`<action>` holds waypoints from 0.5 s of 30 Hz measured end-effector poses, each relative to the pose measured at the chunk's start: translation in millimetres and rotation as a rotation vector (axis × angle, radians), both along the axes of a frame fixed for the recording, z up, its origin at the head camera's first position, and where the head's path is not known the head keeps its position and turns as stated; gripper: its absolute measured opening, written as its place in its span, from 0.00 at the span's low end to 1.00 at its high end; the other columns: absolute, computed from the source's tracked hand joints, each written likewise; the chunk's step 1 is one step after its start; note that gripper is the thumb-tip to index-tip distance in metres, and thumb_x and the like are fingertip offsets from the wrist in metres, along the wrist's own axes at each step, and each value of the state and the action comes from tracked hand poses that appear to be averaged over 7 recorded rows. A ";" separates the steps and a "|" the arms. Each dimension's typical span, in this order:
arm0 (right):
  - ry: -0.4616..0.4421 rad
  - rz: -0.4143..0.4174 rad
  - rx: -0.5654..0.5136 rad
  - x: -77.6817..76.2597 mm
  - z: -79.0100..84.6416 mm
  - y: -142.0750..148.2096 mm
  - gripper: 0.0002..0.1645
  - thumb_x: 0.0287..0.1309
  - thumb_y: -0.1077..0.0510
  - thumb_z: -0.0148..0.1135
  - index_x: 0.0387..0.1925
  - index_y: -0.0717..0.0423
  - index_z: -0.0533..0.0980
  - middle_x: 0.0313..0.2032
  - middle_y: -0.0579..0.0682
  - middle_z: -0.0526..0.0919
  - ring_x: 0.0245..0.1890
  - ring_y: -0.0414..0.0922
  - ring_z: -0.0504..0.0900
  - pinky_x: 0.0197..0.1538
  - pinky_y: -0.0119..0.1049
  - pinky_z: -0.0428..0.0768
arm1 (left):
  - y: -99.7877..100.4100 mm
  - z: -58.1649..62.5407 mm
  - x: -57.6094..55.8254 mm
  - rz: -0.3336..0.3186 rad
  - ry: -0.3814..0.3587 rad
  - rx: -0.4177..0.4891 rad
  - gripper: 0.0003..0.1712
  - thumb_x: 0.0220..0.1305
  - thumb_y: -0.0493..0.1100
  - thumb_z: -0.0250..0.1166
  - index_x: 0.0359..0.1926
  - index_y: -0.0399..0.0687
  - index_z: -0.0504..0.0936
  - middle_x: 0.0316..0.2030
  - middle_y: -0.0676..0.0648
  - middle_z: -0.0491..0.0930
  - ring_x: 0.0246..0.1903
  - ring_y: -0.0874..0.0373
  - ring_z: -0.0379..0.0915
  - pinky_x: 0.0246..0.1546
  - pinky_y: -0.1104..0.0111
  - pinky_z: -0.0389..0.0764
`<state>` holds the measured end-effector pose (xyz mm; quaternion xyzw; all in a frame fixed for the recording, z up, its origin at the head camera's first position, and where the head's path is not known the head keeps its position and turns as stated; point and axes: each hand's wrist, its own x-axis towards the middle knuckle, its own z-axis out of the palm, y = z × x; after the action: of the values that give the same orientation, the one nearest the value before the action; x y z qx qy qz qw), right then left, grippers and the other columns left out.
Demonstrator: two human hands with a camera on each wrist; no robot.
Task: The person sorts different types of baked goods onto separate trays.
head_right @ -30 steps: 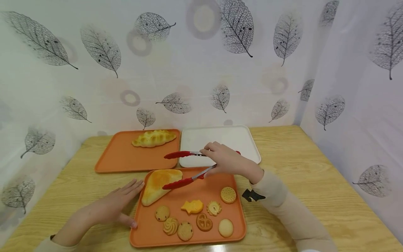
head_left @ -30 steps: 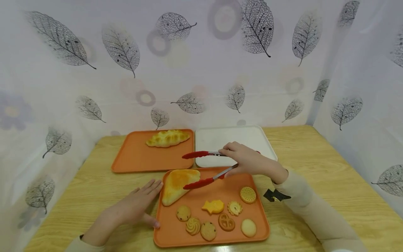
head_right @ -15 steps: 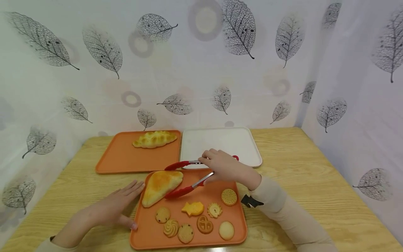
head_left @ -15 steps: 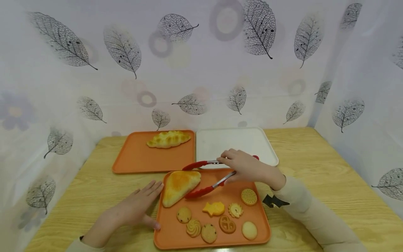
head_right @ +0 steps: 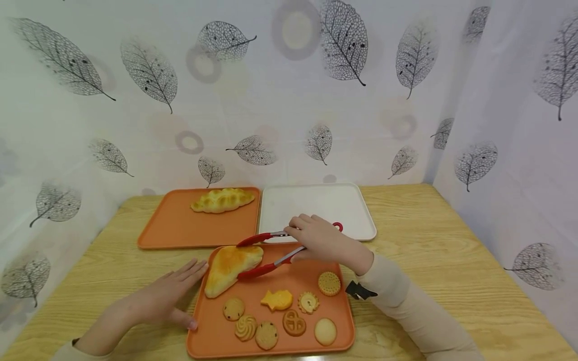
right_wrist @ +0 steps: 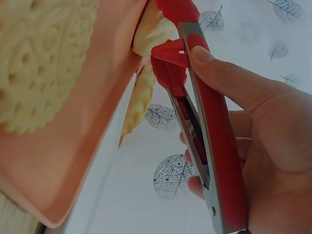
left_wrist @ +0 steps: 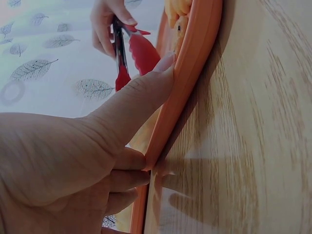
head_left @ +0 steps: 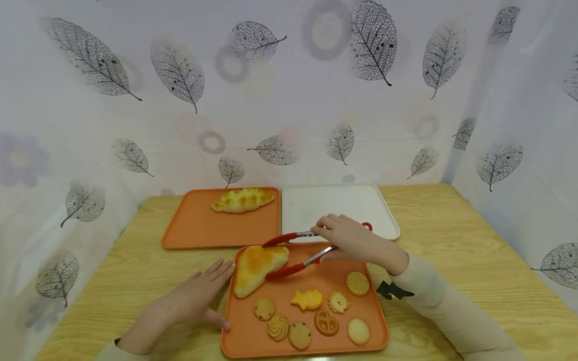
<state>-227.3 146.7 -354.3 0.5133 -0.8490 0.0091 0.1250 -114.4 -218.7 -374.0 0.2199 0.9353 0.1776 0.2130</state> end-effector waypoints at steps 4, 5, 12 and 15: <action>0.026 0.010 -0.003 0.0 0.7 3.8 0.40 0.48 0.36 0.71 0.55 0.58 0.77 0.46 0.49 0.79 0.41 0.44 0.75 0.42 0.36 0.77 | 1.2 -1.4 1.6 0.003 0.011 -0.004 0.69 0.44 0.72 0.68 0.75 0.35 0.49 0.76 0.35 0.46 0.75 0.35 0.38 0.63 0.31 0.53; 0.030 0.011 -0.007 0.1 1.5 4.8 0.40 0.48 0.36 0.71 0.55 0.58 0.77 0.46 0.50 0.79 0.41 0.44 0.76 0.42 0.37 0.77 | 1.6 -1.7 1.9 0.007 0.013 -0.007 0.69 0.44 0.72 0.68 0.75 0.36 0.50 0.76 0.35 0.46 0.75 0.35 0.38 0.64 0.31 0.53; 0.045 0.012 -0.041 1.7 11.6 12.0 0.40 0.47 0.37 0.71 0.55 0.59 0.77 0.46 0.50 0.79 0.41 0.44 0.76 0.42 0.38 0.77 | 3.7 -2.7 4.2 0.022 0.018 -0.021 0.70 0.43 0.73 0.68 0.75 0.36 0.50 0.76 0.35 0.46 0.76 0.36 0.39 0.64 0.31 0.53; 0.049 -0.003 -0.052 1.1 14.9 16.3 0.39 0.47 0.39 0.73 0.55 0.59 0.77 0.46 0.50 0.79 0.42 0.45 0.76 0.42 0.38 0.77 | 4.7 -1.8 6.0 0.021 0.019 -0.018 0.70 0.43 0.73 0.68 0.75 0.36 0.50 0.76 0.35 0.46 0.76 0.36 0.39 0.64 0.31 0.54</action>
<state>-226.1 163.0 -339.4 0.5085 -0.8461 0.0183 0.1590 -108.4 -214.0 -375.8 0.2099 0.9411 0.1694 0.2041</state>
